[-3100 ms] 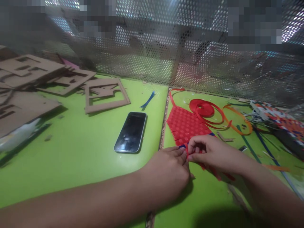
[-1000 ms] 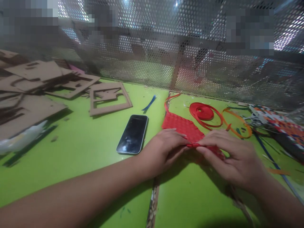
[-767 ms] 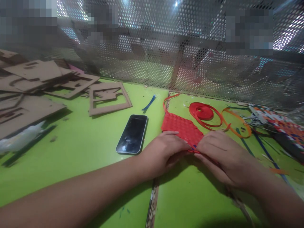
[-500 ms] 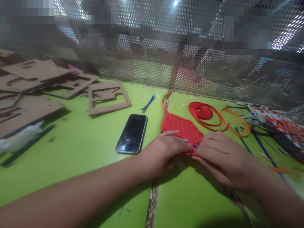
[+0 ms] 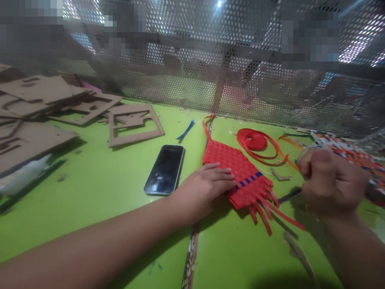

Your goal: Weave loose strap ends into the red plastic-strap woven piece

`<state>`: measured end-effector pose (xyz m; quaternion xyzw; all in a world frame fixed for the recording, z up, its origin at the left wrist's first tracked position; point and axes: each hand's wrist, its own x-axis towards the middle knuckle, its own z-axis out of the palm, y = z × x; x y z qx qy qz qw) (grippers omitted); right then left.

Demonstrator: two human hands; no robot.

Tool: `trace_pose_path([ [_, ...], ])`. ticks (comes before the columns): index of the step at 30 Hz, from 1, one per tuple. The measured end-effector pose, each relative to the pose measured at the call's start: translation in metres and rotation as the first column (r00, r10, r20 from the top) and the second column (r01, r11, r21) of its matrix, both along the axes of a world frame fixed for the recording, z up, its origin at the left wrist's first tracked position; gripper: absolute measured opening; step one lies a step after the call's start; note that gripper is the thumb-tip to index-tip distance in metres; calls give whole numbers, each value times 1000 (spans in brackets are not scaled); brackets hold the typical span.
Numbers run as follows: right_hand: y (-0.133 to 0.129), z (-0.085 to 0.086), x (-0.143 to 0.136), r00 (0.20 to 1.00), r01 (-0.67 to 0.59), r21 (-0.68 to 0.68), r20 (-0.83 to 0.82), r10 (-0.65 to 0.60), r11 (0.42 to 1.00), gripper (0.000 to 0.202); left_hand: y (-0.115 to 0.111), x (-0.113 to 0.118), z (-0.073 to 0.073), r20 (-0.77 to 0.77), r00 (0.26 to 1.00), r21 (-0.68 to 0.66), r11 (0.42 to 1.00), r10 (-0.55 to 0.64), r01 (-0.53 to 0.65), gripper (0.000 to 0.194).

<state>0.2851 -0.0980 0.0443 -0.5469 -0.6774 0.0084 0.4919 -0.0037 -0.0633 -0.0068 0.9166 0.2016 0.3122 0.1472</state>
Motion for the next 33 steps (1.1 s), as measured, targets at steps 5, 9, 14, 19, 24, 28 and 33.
trace_pose_path([
  [5, -1, 9, -8, 995, 95, 80, -49, -91, 992, 54, 5, -3, -1, -18, 998, -31, 998, 55, -56, 28],
  [9, 8, 18, 8, 982, 131, -234, 164, -94, 963, 41, 8, -3, 1, -29, 995, -9, 995, 97, -98, 31],
  [14, 30, 3, 46, 968, -68, -833, 78, 239, 550, 39, 8, -1, 0, -69, 983, 22, 986, 168, -167, 38],
  [19, 37, -19, 54, 973, -178, -852, -77, 219, 492, 49, 8, -1, 0, -105, 975, 32, 981, 195, -193, 41],
  [24, 40, -27, 46, 979, -190, -842, -123, 163, 505, 45, 7, 1, 3, -105, 976, 31, 981, 191, -189, 39],
  [28, 43, -30, 44, 979, -195, -842, -140, 145, 503, 46, 6, 1, 4, -105, 978, 22, 984, 180, -179, 39],
  [33, 48, -33, 45, 986, -161, -851, -112, 126, 499, 44, 7, 1, 2, -114, 976, 15, 983, 185, -185, 40],
])
